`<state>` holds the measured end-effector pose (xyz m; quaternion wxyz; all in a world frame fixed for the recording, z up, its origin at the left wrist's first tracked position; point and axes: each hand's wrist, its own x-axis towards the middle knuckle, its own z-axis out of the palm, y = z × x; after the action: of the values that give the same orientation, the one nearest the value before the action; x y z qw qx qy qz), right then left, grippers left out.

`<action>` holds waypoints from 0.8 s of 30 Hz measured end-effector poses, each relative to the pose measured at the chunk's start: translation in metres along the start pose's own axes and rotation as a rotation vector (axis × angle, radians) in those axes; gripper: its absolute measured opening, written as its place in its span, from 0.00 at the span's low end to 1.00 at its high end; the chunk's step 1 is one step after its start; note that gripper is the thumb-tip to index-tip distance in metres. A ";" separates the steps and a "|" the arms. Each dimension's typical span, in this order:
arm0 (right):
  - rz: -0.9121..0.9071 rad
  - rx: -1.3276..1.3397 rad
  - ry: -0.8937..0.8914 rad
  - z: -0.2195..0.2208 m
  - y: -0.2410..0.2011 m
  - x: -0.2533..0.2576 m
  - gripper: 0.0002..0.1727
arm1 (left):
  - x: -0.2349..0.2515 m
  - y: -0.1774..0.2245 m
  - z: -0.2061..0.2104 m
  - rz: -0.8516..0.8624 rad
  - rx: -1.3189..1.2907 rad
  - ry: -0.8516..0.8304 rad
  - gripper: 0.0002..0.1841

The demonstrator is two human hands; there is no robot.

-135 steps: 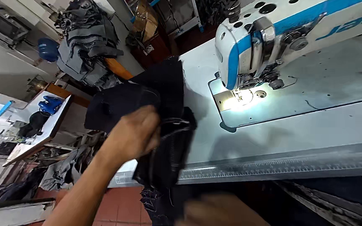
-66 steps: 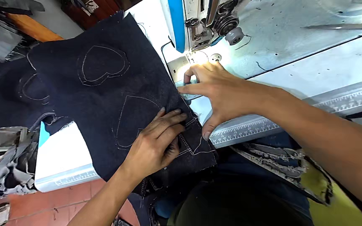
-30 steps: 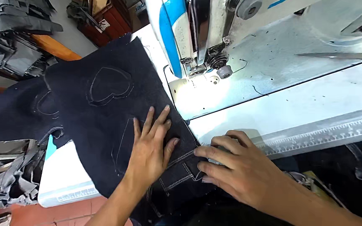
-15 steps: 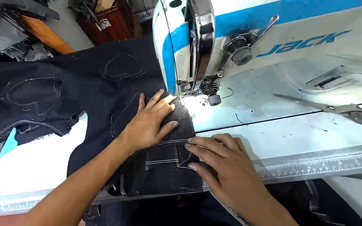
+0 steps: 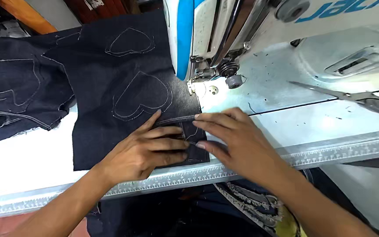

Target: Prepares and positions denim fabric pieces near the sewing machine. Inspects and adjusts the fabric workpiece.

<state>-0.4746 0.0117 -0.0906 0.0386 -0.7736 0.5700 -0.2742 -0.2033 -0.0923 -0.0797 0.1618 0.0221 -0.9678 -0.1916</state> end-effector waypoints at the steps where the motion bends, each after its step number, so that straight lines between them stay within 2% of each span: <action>1: -0.015 0.004 -0.017 -0.002 0.005 0.008 0.23 | 0.004 -0.005 -0.002 0.009 0.037 -0.016 0.23; 4: -0.056 0.038 -0.022 -0.004 0.023 0.026 0.21 | 0.014 -0.022 -0.007 0.036 0.105 -0.053 0.24; 8: -0.082 0.081 0.074 0.004 0.032 0.026 0.16 | 0.028 -0.040 -0.012 0.015 0.156 -0.089 0.25; 13: -0.052 -0.029 0.099 0.005 0.027 0.027 0.17 | 0.041 -0.060 -0.019 -0.018 0.198 -0.072 0.30; 19: -0.035 -0.010 0.088 0.004 0.031 0.026 0.19 | 0.055 -0.095 -0.028 -0.001 0.239 -0.059 0.28; 22: -0.041 0.020 0.104 0.004 0.033 0.028 0.19 | 0.067 -0.102 -0.054 0.028 0.201 -0.085 0.29; 24: -0.050 0.035 0.113 0.005 0.034 0.028 0.18 | 0.071 -0.114 -0.087 0.009 0.241 -0.054 0.22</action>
<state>-0.4961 -0.0270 -0.0966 0.0131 -0.7700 0.5470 -0.3282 -0.2445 -0.2369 -0.0249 0.1325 0.0318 -0.9879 -0.0737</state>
